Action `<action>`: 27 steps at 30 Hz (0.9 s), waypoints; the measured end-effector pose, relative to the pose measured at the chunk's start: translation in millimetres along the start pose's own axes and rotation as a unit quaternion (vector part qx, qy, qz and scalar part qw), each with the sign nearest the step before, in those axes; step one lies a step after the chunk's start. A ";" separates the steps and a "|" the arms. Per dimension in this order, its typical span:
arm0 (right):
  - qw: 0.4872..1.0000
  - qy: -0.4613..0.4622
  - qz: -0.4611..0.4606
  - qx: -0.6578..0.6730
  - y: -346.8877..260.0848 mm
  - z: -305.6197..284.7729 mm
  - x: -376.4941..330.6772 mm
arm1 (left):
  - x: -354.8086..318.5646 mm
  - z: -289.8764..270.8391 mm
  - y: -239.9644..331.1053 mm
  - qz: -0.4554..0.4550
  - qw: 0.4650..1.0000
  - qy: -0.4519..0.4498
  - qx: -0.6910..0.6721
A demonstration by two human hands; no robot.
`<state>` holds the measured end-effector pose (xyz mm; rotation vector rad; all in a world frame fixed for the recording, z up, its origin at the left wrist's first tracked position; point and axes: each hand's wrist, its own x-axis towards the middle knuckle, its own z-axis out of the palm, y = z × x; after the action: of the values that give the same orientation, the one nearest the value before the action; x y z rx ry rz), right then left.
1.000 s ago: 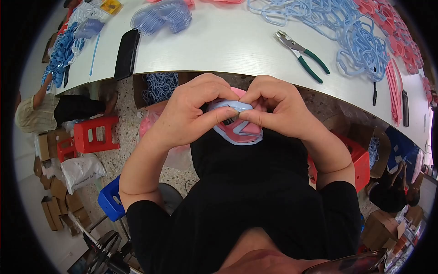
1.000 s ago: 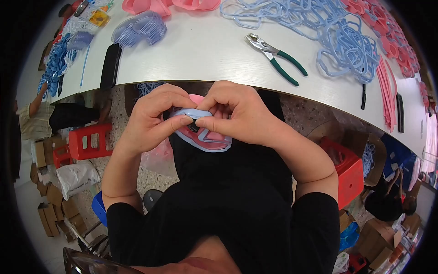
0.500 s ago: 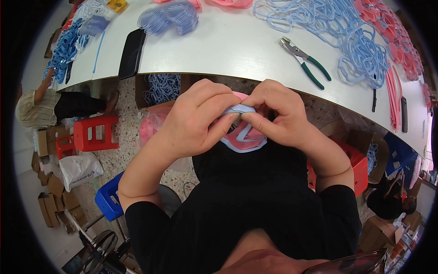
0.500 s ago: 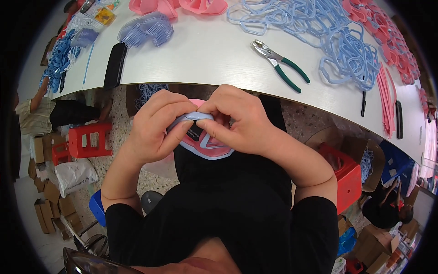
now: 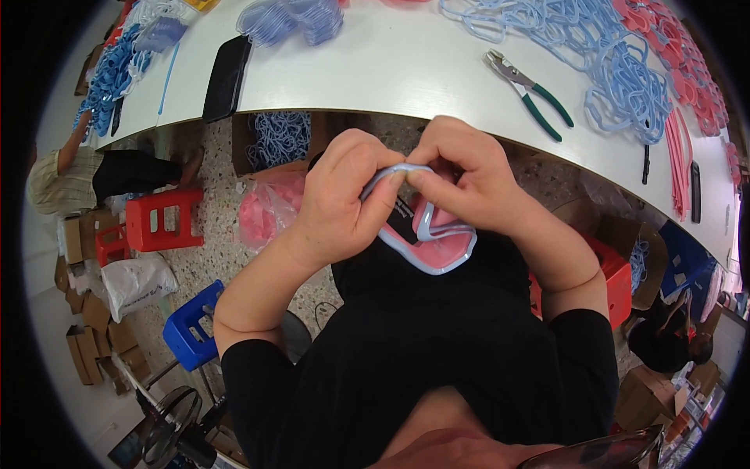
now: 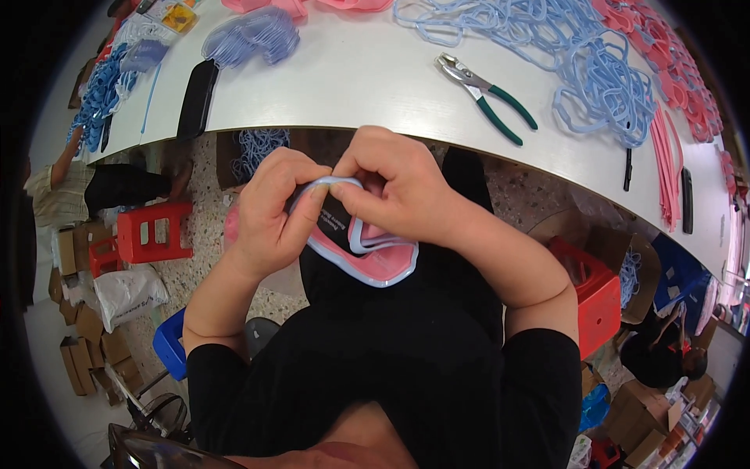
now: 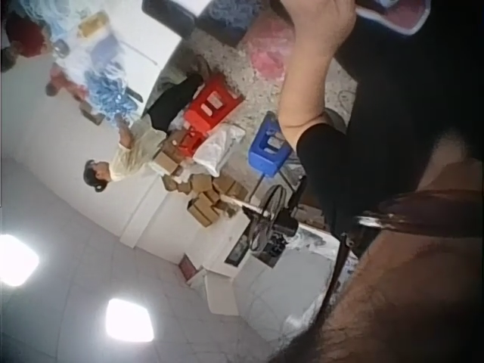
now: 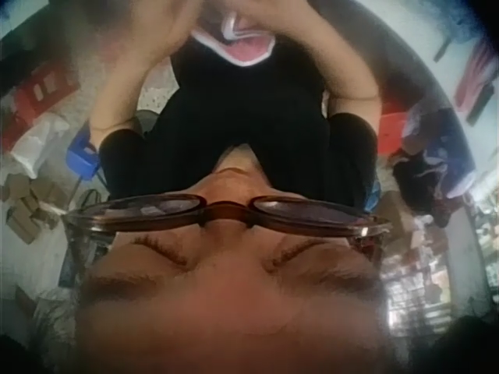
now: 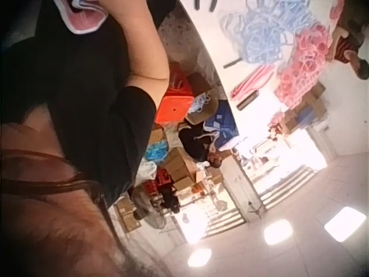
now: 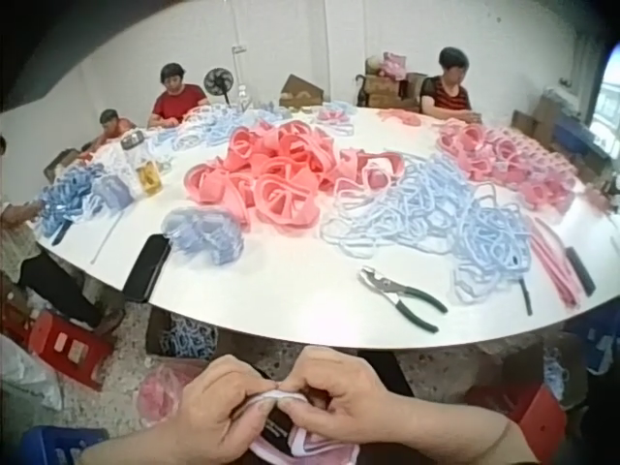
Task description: Assembling pink and blue plastic mask components by hand and using pliers.
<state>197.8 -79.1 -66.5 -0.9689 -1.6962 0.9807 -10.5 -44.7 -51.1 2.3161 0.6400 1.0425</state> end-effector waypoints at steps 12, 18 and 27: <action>1.000 -0.008 0.013 -0.016 5.1 3.0 10.7 | -5.4 -11.6 -4.1 -0.083 0.996 0.015 0.000; 0.935 0.125 -0.119 -0.310 1.2 -32.6 -2.2 | -12.2 -15.7 -25.3 -0.103 0.993 0.062 -0.019; 0.794 0.153 0.039 -0.587 57.8 -100.7 -30.2 | 1.1 -17.0 -30.3 -0.094 0.993 0.054 -0.049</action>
<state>311.5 -66.2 -102.7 -1.8487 -1.9197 -0.3592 -29.3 -16.8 -59.7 2.0822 0.8141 1.0897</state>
